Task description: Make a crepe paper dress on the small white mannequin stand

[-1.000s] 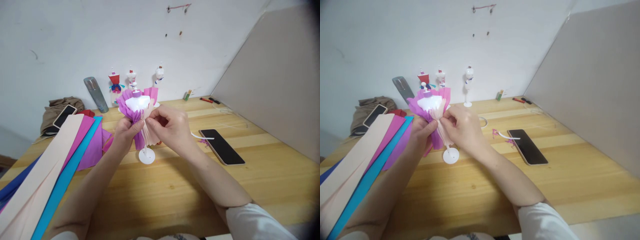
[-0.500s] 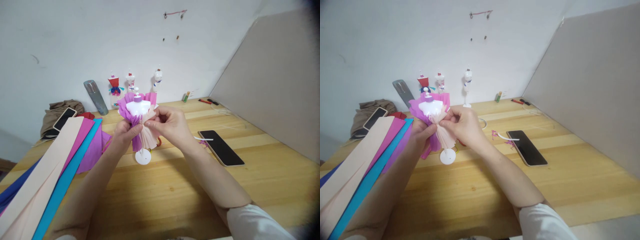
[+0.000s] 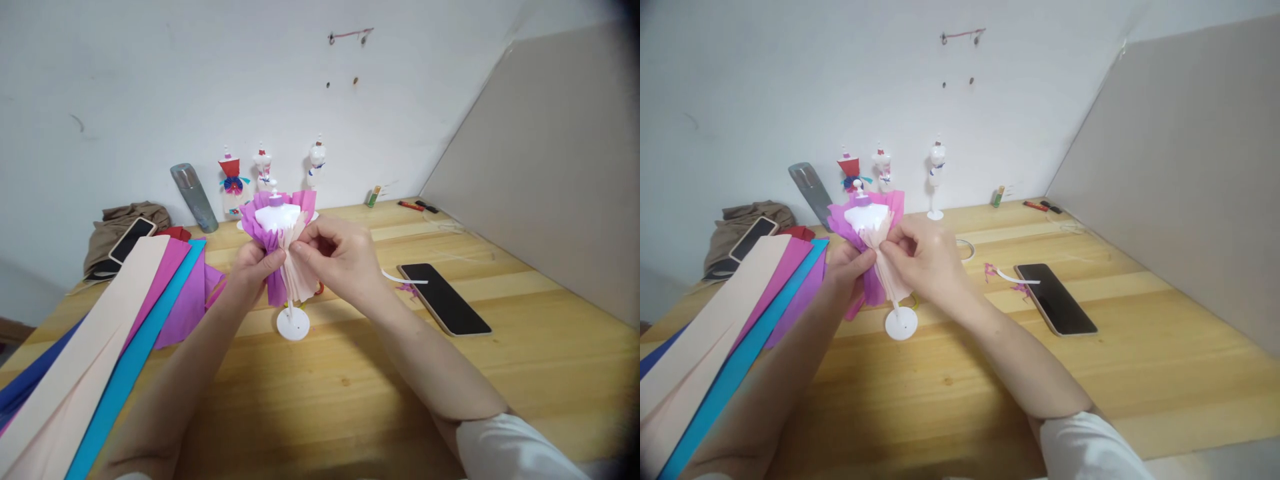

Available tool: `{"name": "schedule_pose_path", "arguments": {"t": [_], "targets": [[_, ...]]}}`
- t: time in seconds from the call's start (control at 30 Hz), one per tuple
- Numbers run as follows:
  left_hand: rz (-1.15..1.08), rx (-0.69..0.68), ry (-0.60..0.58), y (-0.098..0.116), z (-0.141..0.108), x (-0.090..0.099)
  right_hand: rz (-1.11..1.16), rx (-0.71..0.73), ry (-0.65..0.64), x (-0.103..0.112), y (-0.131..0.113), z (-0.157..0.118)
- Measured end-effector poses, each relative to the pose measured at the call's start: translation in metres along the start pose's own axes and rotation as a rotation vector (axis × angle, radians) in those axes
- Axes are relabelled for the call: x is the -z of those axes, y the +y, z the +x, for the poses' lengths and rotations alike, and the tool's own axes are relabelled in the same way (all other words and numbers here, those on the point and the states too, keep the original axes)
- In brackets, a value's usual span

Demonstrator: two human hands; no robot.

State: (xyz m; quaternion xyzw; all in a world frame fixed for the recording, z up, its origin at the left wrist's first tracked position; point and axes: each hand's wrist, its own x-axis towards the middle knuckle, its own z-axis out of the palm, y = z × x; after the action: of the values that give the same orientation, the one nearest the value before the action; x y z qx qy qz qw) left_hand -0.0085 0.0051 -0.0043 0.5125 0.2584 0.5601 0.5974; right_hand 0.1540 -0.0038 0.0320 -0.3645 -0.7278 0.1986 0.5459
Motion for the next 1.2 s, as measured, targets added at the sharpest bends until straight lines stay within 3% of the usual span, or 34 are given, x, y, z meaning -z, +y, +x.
{"name": "schedule_pose_path", "arguments": {"t": [1.2], "targets": [[0.045, -0.038, -0.013, -0.0009, 0.0012, 0.0015, -0.079, 0.007, 0.101, -0.0019, -0.0061, -0.0032]]}}
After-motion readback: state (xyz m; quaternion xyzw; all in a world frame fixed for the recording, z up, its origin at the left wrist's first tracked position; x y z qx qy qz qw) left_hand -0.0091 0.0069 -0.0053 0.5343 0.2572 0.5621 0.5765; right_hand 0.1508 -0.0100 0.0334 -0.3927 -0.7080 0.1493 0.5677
